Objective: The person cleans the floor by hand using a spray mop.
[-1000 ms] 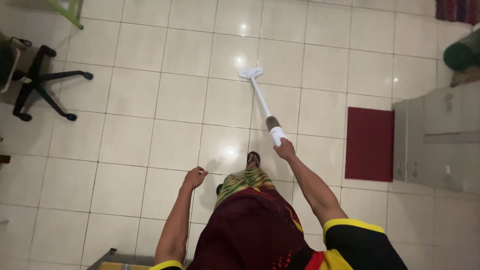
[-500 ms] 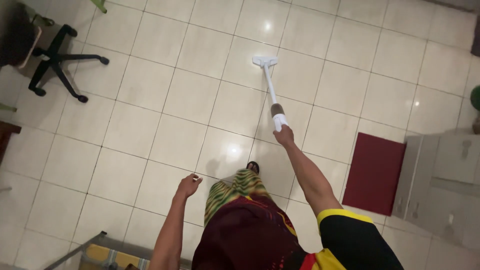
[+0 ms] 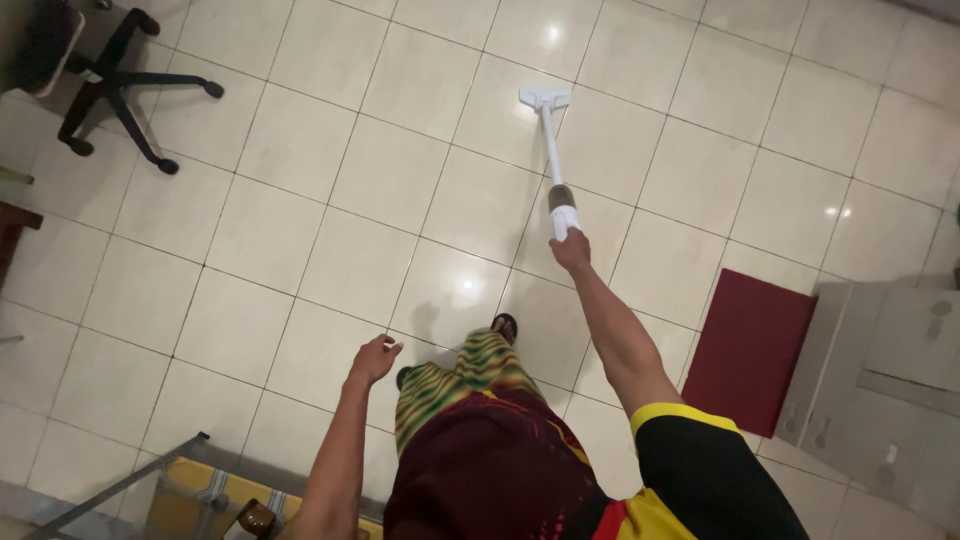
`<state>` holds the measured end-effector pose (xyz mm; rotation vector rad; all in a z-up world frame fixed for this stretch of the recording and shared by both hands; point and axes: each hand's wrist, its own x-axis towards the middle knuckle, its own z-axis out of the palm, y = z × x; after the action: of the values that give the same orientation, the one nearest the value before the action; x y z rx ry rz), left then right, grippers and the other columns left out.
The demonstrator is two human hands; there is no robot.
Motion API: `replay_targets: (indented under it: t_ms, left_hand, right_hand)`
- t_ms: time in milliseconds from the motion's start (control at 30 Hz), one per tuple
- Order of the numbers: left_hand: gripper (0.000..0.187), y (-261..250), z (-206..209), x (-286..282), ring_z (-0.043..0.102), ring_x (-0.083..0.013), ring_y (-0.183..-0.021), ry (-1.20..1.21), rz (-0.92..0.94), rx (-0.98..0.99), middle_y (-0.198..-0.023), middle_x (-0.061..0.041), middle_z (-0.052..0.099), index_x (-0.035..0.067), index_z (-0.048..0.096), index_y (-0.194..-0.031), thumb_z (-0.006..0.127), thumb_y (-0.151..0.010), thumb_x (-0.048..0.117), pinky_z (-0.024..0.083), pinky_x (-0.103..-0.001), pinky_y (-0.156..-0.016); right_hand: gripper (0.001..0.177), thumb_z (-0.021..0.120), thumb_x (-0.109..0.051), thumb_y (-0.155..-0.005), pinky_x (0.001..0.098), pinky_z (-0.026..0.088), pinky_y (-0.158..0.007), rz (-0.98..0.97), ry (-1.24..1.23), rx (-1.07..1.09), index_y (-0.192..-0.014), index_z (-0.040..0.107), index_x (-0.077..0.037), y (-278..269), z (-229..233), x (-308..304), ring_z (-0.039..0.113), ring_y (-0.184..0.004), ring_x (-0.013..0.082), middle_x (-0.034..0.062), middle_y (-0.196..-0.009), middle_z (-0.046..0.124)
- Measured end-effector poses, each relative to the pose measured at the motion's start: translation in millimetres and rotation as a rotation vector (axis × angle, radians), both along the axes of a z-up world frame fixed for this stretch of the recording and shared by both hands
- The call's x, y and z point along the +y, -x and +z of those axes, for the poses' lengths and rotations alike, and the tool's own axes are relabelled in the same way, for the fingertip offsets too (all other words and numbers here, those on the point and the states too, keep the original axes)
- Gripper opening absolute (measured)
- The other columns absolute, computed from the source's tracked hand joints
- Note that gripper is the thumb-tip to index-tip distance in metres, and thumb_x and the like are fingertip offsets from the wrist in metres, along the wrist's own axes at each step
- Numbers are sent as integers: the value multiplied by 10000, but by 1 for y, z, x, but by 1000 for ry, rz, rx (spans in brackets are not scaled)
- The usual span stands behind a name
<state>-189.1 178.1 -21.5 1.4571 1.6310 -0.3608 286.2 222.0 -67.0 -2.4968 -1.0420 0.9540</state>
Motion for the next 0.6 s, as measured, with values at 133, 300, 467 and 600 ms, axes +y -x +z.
replay_targets:
  t_ms: [133, 300, 467, 600]
  left_hand:
    - [563, 10, -1, 1, 720, -327, -1109, -13, -29, -37, -1190, -170, 743, 72, 657, -1297, 636, -922, 493, 549, -415, -985]
    - [555, 34, 0, 11, 704, -330, -1115, -67, -174, -59, -1182, -179, 741, 70, 658, -1291, 629, -934, 494, 550, -422, -978]
    - [548, 70, 3, 25, 697, -328, -1123, -68, -255, -57, -1189, -176, 735, 78, 644, -1303, 628, -938, 486, 542, -425, -990]
    - [534, 103, 3, 31, 696, -334, -1126, -98, -308, -89, -1187, -184, 733, 64, 645, -1303, 636, -946, 461, 544, -425, -990]
  right_hand:
    - [522, 776, -316, -823, 459, 553, -912, -5, -8, -15, -1191, 663, 37, 21, 11, -20, 692, -1078, 392, 252, -1151, 709]
    - [497, 778, -307, -809, 458, 560, -897, 8, -38, -25, -1154, 685, 38, 59, 27, -52, 700, -1056, 389, 251, -1119, 721]
    - [490, 772, -294, -804, 458, 557, -898, -14, -26, -1, -1156, 691, 38, 109, 38, -85, 704, -1050, 388, 257, -1116, 723]
    - [501, 767, -292, -811, 455, 555, -901, 2, -19, -10, -1182, 688, 37, 158, 44, -114, 702, -1056, 388, 261, -1130, 719]
